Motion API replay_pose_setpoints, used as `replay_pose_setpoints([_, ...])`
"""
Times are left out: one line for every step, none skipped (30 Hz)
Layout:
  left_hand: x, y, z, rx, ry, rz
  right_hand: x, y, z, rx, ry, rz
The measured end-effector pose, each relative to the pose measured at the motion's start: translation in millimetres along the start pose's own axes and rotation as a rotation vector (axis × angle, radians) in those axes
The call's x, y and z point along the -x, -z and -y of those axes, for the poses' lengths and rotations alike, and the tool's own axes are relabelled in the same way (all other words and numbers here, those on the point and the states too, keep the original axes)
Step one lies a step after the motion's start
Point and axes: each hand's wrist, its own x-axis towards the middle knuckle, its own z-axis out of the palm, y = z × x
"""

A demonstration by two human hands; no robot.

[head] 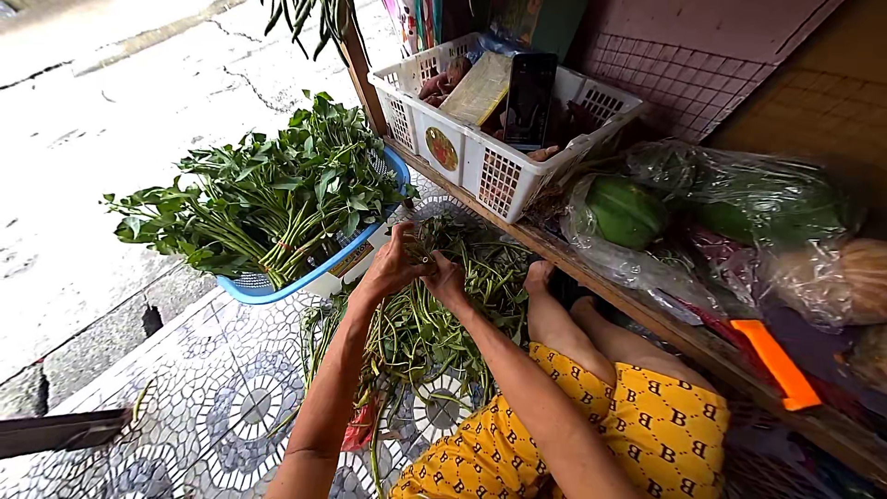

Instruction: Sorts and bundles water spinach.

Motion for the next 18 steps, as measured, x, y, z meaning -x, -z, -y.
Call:
replay_pose_setpoints([2,0,5,0.068,0.015,0.006,0,0,0,-0.008,0.001,0.014])
replay_pose_setpoints([3,0,8,0.118,0.034,0.007,-1,-1,0,-0.024,-0.003,0.029])
replay_pose_setpoints([5,-2,8,0.139,0.06,0.008,-3,-2,-1,-0.044,-0.011,0.039])
replay_pose_setpoints([7,-2,7,0.129,0.085,0.008,-3,-4,-2,-0.056,-0.023,0.044])
replay_pose_setpoints([9,-2,4,0.085,0.105,0.012,-4,-5,-2,-0.05,-0.043,0.051])
replay_pose_setpoints([10,0,0,0.021,0.122,0.022,-3,-4,0,-0.023,-0.066,0.058])
replay_pose_setpoints([10,3,-6,-0.047,0.146,0.029,-2,-1,2,0.009,-0.086,0.06])
replay_pose_setpoints([10,5,-12,-0.112,0.17,0.035,0,1,4,0.035,-0.104,0.054])
replay_pose_setpoints([9,6,-16,-0.173,0.203,0.048,1,4,7,0.052,-0.112,0.042])
replay_pose_setpoints([7,7,-17,-0.217,0.233,0.069,2,7,8,0.058,-0.111,0.026])
replay_pose_setpoints([5,6,-16,-0.241,0.253,0.093,1,9,9,0.062,-0.11,0.01])
replay_pose_setpoints([3,6,-16,-0.232,0.254,0.118,1,11,8,0.055,-0.108,-0.004])
replay_pose_setpoints([3,7,-14,-0.2,0.23,0.139,1,12,8,0.042,-0.107,-0.008])
replay_pose_setpoints([3,8,-13,-0.152,0.201,0.15,1,13,8,0.032,-0.11,-0.012])
replay_pose_setpoints([4,11,-12,-0.102,0.173,0.157,0,13,7,0.03,-0.109,-0.021])
replay_pose_setpoints([5,14,-9,-0.042,0.148,0.171,1,12,7,0.038,-0.091,-0.034])
replay_pose_setpoints([5,19,-4,0.035,0.127,0.196,2,10,6,0.054,-0.056,-0.05])
replay_pose_setpoints([5,24,0,0.119,0.12,0.23,2,10,6,0.074,-0.021,-0.062])
